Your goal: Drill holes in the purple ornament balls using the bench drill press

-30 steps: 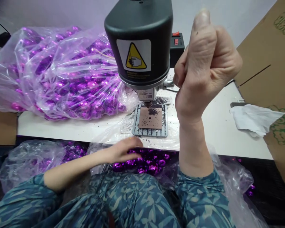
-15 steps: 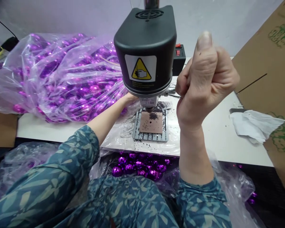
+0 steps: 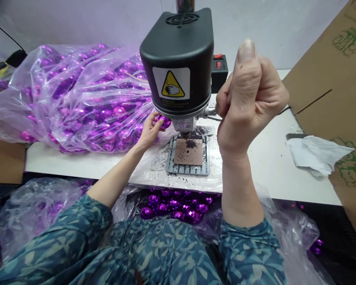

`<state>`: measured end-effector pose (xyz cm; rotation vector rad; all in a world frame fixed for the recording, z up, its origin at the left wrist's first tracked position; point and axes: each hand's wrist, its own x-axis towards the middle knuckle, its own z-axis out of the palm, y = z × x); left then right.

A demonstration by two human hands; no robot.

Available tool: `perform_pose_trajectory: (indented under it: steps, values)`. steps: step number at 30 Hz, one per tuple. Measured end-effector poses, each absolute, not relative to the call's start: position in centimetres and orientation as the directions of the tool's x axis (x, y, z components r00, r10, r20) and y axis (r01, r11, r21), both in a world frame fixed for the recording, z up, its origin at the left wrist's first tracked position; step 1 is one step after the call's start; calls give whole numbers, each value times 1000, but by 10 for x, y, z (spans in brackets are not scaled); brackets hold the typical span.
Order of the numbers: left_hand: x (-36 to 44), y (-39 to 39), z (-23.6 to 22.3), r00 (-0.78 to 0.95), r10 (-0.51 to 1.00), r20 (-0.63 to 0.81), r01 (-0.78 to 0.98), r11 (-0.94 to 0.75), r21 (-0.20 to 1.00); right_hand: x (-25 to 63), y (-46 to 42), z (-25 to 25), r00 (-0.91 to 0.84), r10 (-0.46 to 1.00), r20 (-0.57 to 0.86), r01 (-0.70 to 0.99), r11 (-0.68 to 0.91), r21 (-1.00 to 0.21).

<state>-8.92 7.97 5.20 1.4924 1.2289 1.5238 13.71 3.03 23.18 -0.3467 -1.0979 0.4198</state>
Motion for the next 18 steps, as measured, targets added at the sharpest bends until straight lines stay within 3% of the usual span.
perform_pose_trajectory:
  steps: [6, 12, 18]
  values:
    - [-92, 27, 53, -131, 968, 212, -94, -225, 970, 135, 29, 234, 409, 516, 753, -157, 852, -499]
    - [-58, 3, 39, 12, 999, 44, -243, -40, 969, 139, 32, 230, 368, 502, 783, -172, 864, -473]
    - [-35, 10, 19, 17, 994, 111, -241, -104, 965, 139, 31, 228, 362, 492, 792, -199, 871, -450]
